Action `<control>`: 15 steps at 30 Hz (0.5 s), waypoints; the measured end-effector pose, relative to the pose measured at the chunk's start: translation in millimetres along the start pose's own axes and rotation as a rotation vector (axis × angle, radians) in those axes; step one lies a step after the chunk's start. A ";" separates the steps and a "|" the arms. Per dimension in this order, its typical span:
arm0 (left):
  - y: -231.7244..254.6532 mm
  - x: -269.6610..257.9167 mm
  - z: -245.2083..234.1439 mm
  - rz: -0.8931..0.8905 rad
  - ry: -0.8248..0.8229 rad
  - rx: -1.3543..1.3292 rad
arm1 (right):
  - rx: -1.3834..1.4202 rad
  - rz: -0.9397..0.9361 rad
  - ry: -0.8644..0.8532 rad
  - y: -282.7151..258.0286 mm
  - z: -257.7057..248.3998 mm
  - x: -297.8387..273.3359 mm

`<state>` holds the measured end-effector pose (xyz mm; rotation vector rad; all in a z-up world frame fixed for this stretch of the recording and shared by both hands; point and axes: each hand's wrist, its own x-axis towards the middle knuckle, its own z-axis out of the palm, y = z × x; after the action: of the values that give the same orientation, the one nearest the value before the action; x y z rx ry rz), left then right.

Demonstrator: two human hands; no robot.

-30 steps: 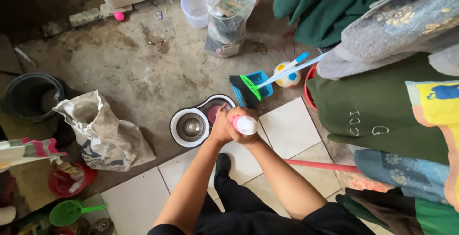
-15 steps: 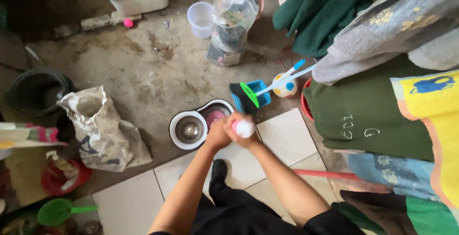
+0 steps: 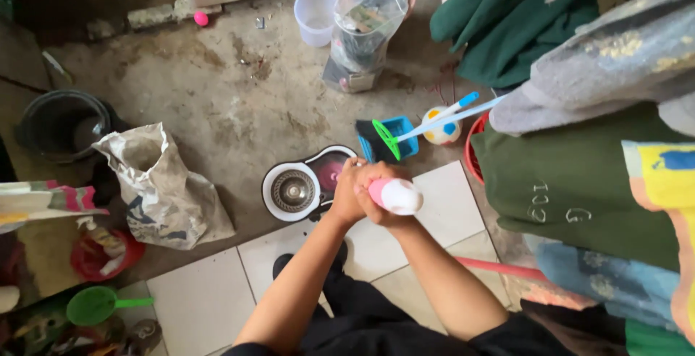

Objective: The recorder prepares a spin mop in a bucket with cleaning solution and proceeds to mop a tiled floor.

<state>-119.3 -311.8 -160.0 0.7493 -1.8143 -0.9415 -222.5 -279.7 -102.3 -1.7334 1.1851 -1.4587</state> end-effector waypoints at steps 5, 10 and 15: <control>-25.3 0.4 -6.5 -0.025 -0.008 -0.047 | -0.059 -0.030 0.008 26.4 13.3 5.7; -75.4 -23.6 4.4 -0.047 -0.018 -0.017 | -0.126 -0.044 0.019 66.4 30.2 -8.0; -119.6 -49.3 25.9 -0.085 -0.083 0.083 | 0.039 -0.052 0.012 96.9 38.5 -20.2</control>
<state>-112.8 -327.0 -291.0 0.8561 -1.9166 -0.9694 -210.8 -308.6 -203.8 -1.7442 1.1180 -1.5145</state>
